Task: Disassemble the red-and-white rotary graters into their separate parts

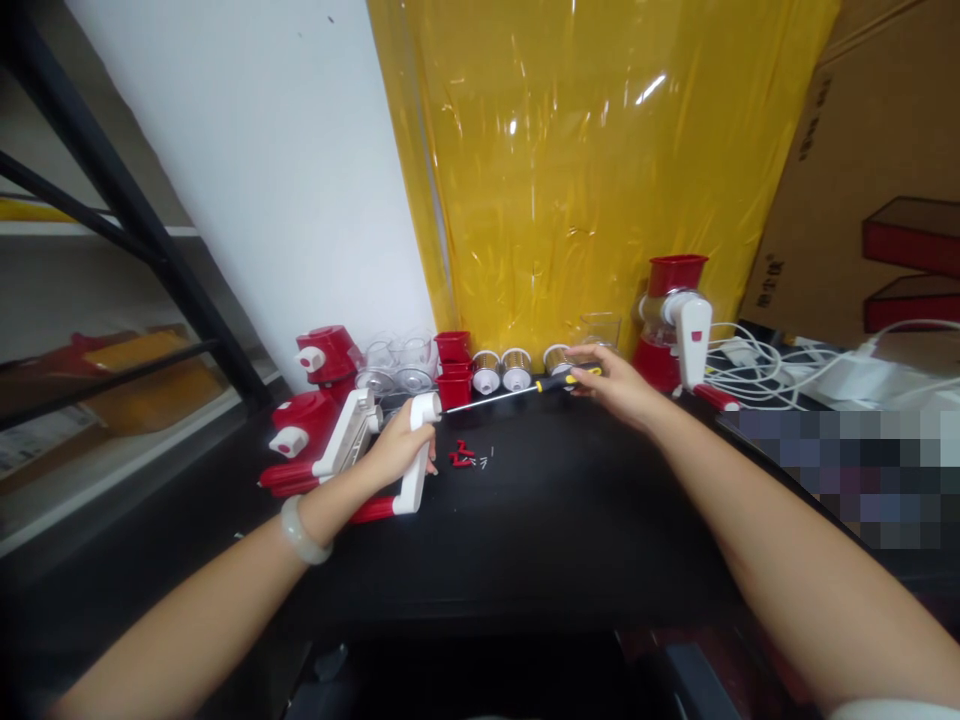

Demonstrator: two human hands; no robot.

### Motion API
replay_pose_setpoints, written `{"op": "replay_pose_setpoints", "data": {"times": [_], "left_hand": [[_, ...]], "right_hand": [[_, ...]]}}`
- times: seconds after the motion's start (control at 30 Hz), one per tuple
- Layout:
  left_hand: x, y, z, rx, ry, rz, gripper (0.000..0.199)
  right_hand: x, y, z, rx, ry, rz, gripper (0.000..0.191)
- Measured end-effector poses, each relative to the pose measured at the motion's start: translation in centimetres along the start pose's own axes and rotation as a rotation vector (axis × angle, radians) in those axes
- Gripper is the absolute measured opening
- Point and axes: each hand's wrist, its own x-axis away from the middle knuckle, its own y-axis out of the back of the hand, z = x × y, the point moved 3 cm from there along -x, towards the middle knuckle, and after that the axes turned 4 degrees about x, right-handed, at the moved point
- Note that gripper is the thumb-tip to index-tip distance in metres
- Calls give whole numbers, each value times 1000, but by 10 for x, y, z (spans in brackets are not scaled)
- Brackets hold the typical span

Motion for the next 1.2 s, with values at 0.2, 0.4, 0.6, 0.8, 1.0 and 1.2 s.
{"op": "replay_pose_setpoints", "data": {"times": [0.2,0.4,0.6,0.8,1.0,1.2], "left_hand": [[2,-1,-2,-5,0,13,32],[1,-1,-2,1,-4,14,34],[0,0,-2,-9,-15,5,33],[1,-1,-3,-3,-2,3,34],[1,0,-5,0,-3,0,34],[1,-1,-2,-2,-1,15,34]], "right_hand": [[-1,0,3,2,14,-19,47],[-7,0,-8,148,-70,-16,44],[-7,4,-13,327,-31,39,46],[-6,4,-11,197,-49,-23,40],[-5,3,-12,87,-54,-22,45],[0,-2,-1,-45,-35,-5,45]]}}
